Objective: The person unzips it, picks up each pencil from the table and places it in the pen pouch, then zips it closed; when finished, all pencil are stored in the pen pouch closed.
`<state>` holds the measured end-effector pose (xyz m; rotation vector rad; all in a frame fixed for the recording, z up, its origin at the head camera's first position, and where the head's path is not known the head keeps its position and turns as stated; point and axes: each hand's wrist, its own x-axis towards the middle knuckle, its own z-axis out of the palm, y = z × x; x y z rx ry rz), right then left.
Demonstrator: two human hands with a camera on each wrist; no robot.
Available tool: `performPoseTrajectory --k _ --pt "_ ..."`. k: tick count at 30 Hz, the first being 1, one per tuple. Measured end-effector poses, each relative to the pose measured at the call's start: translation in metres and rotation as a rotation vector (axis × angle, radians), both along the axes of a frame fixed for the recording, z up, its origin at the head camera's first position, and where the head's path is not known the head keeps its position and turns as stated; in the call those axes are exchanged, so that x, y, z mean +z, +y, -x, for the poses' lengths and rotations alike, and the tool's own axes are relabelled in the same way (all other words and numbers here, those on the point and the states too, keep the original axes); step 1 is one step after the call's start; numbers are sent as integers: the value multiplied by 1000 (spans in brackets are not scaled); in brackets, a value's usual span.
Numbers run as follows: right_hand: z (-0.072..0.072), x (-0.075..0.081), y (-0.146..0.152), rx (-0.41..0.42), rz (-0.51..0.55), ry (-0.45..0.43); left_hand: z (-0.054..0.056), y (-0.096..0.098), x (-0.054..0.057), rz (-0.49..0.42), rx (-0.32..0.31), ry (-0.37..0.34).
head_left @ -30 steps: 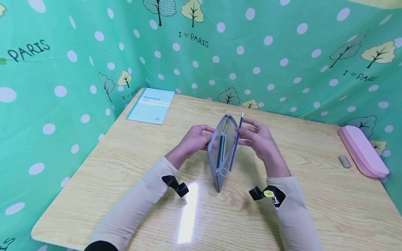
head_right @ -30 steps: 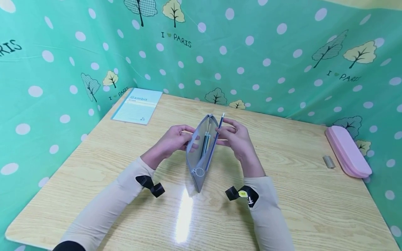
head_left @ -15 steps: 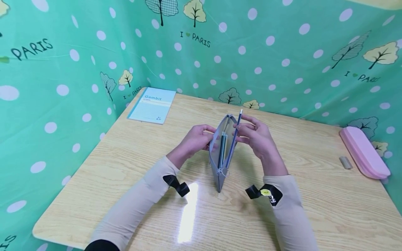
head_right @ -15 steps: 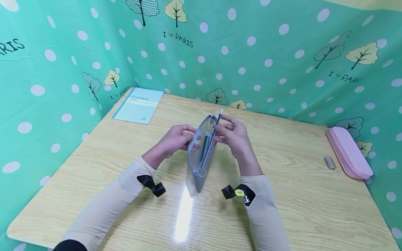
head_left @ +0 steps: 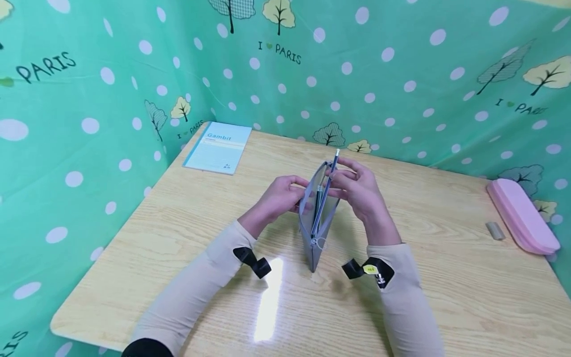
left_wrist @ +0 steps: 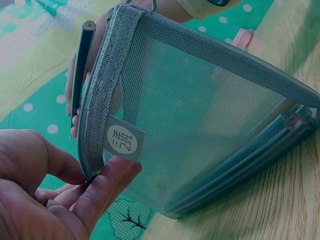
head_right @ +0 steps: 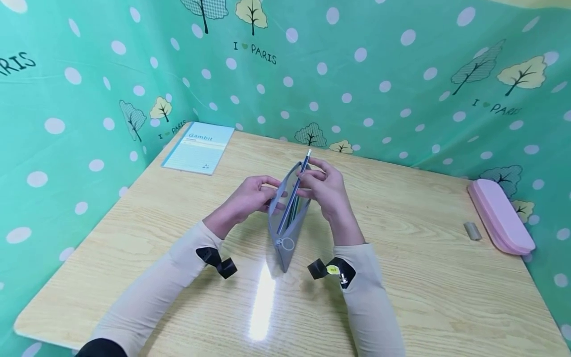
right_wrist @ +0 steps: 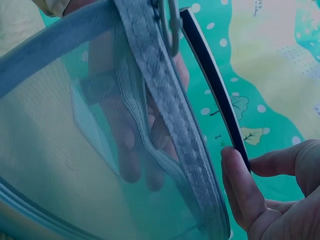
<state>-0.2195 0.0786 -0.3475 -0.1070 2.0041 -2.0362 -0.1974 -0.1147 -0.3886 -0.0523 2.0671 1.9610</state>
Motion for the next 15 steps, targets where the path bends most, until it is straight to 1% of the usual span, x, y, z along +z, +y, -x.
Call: performPoseTrajectory --k 7,15 --pt "0 1 2 -19 -32 5 1 2 3 6 -7 -7" --pt "1 -1 0 -14 -26 10 1 0 0 -17 0 -11"
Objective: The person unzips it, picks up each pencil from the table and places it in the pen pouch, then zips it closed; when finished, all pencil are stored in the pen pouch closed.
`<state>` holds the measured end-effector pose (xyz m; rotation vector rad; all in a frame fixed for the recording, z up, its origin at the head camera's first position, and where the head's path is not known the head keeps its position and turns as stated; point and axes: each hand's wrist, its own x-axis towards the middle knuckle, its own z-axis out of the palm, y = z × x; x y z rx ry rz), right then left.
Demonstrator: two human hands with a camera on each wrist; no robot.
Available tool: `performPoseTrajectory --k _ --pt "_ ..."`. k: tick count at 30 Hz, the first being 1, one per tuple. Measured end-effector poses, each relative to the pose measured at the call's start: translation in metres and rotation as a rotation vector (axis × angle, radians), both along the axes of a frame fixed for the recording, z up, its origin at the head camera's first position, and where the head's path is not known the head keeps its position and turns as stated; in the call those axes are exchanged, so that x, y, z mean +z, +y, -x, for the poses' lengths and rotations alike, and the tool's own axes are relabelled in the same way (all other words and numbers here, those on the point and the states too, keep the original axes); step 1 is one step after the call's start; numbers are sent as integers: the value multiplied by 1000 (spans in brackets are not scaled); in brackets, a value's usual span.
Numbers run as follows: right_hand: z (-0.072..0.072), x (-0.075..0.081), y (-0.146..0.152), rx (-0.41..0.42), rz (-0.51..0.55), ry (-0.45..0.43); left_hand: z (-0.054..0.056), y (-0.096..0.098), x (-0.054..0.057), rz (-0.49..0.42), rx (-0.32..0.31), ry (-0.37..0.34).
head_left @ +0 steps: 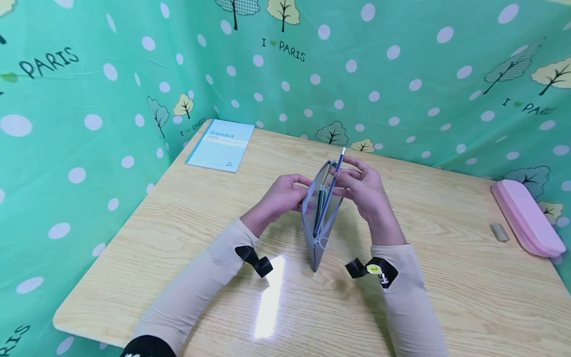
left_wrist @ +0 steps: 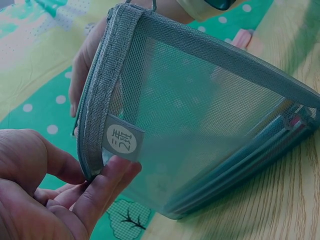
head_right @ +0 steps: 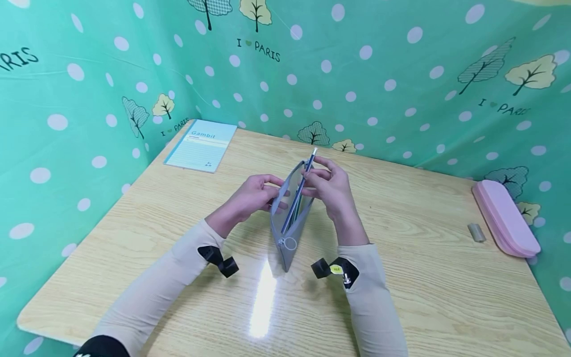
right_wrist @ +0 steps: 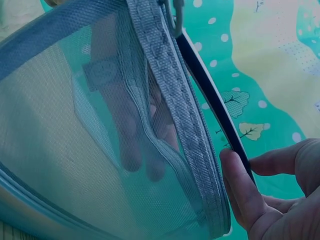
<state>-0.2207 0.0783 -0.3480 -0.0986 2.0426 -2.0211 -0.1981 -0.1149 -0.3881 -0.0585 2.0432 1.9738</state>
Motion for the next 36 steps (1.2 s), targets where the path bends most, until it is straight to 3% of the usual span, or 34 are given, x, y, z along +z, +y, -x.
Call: performPoseTrajectory --k 12,29,36 --pt "0 1 -4 12 -37 48 1 -1 3 8 15 2" --pt "-7 0 -2 11 -97 74 -2 3 -1 22 4 1" --pt "-9 1 -3 17 -163 93 -3 4 0 21 4 12"
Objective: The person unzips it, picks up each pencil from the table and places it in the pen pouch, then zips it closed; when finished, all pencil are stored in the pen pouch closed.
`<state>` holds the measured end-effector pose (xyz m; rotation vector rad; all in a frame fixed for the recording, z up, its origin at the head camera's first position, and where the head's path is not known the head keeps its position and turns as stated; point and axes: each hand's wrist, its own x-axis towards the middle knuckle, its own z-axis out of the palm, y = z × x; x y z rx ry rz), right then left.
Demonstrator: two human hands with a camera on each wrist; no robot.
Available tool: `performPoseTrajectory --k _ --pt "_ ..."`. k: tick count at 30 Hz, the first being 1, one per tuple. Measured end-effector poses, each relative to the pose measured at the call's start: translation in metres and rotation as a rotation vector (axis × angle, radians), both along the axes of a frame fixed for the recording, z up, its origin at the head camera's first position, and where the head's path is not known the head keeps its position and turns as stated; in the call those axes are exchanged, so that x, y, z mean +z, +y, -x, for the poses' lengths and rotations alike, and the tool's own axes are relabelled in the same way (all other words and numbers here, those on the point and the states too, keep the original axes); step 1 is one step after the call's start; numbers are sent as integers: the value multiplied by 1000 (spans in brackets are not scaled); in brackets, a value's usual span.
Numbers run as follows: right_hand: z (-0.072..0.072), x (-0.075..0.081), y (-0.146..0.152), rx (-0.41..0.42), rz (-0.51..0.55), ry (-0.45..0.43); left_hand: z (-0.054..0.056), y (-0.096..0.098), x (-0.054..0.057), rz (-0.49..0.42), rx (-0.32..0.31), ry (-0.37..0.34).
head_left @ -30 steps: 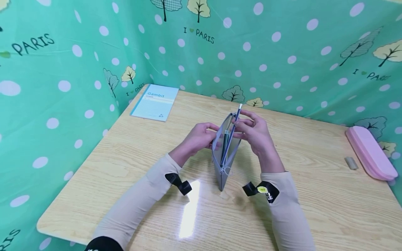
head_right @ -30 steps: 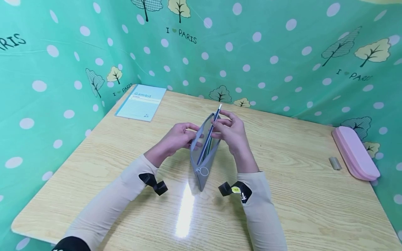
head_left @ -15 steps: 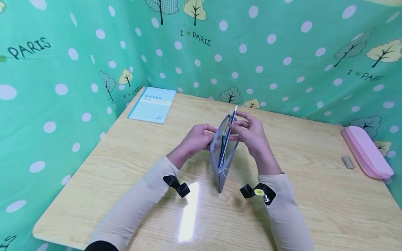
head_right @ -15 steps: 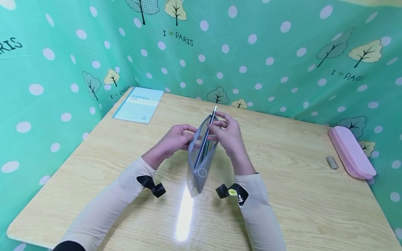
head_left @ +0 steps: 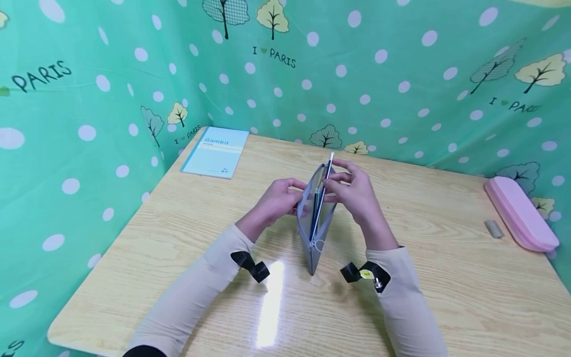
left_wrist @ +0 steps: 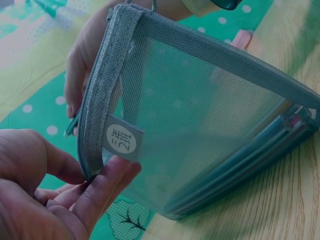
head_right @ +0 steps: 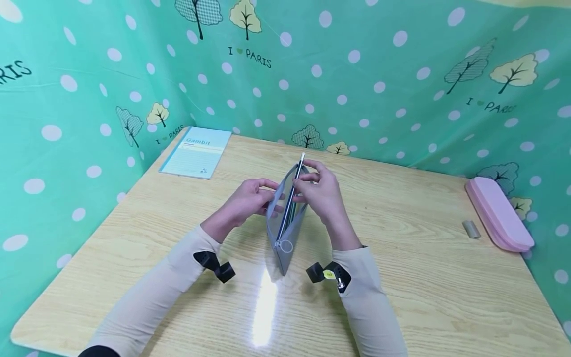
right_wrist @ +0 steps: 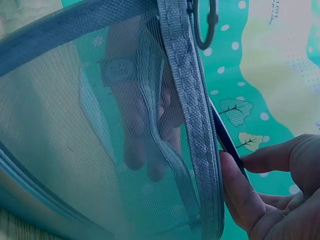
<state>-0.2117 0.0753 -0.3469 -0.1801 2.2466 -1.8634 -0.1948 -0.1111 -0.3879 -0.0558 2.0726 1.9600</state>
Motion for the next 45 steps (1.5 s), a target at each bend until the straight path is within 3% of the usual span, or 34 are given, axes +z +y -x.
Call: performPoseTrajectory --k 10,24,26,32,35,41,45 --pt "-1 1 3 -5 -112 44 0 0 -1 -16 -5 -1" --pt "-19 27 29 49 -290 314 0 0 -1 -19 -14 14" --pt "-25 26 28 105 -312 359 1 0 -1 -25 -14 11" --pt "-46 20 17 415 -444 527 1 -2 -1 -18 -11 19" --pt "-53 19 15 522 -513 604 2 -4 -1 6 -6 27" --pt "-56 18 15 636 -716 624 1 -5 0 17 -1 20" --pt "-56 16 14 645 -766 605 1 -5 0 3 -1 18"
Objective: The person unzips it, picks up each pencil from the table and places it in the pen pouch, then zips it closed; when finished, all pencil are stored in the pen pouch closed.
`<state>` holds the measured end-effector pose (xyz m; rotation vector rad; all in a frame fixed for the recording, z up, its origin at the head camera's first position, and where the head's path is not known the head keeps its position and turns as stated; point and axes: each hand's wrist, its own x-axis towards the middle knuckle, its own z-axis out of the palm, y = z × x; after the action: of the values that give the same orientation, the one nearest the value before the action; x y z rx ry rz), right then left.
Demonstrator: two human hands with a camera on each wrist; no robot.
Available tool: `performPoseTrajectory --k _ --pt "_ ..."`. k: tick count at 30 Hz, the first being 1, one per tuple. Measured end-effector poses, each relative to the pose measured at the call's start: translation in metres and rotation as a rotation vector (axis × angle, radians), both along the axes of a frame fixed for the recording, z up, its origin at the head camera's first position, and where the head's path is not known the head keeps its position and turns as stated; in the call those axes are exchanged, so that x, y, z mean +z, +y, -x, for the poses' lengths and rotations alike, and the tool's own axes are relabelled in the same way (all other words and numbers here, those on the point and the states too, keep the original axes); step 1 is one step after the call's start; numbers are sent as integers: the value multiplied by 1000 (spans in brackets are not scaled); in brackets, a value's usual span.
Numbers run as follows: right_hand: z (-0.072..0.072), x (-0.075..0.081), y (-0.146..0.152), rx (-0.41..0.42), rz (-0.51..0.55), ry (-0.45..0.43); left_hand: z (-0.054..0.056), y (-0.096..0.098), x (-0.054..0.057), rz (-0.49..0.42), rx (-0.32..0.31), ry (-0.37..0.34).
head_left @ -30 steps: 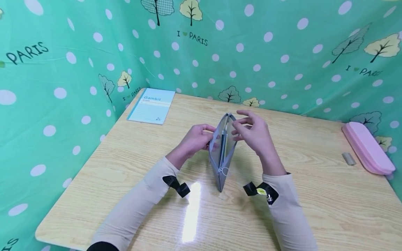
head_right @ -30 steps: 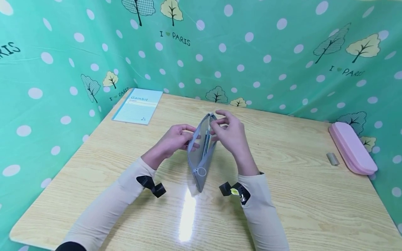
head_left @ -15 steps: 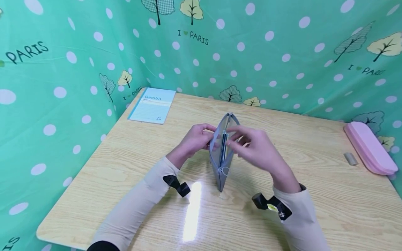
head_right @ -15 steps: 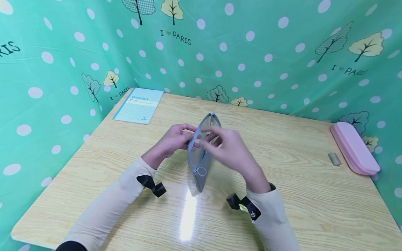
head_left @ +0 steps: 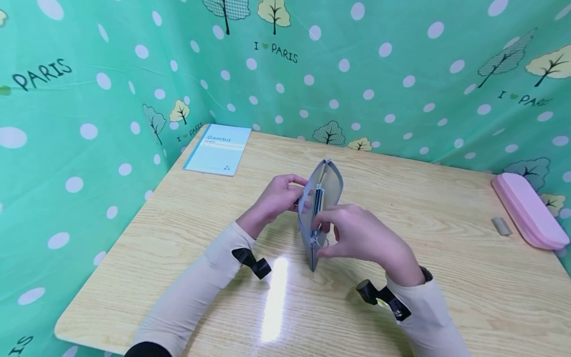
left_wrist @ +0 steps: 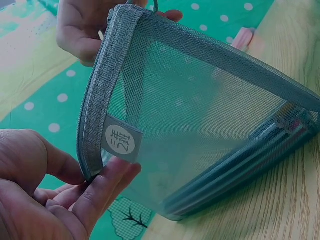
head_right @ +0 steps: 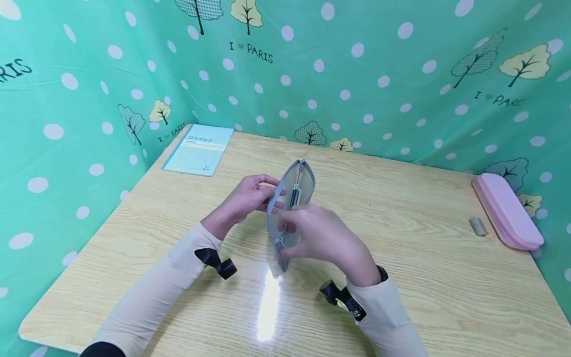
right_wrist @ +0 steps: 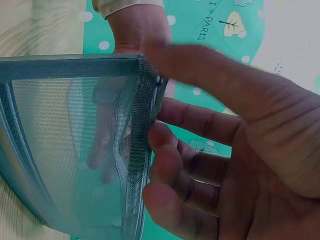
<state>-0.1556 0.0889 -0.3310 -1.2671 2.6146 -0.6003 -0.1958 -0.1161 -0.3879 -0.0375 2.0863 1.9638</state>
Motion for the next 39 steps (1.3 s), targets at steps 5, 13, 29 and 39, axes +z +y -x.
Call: performPoseTrajectory --k 5,13,29,39 --pt "0 -1 0 -15 3 24 1 0 0 -9 -4 2" --pt "7 -6 5 30 100 26 1 4 -1 1 -7 1" --pt "37 -19 14 -304 344 -145 0 10 0 53 2 6" --pt "46 -28 11 -550 444 -140 -7 13 4 192 -140 192"
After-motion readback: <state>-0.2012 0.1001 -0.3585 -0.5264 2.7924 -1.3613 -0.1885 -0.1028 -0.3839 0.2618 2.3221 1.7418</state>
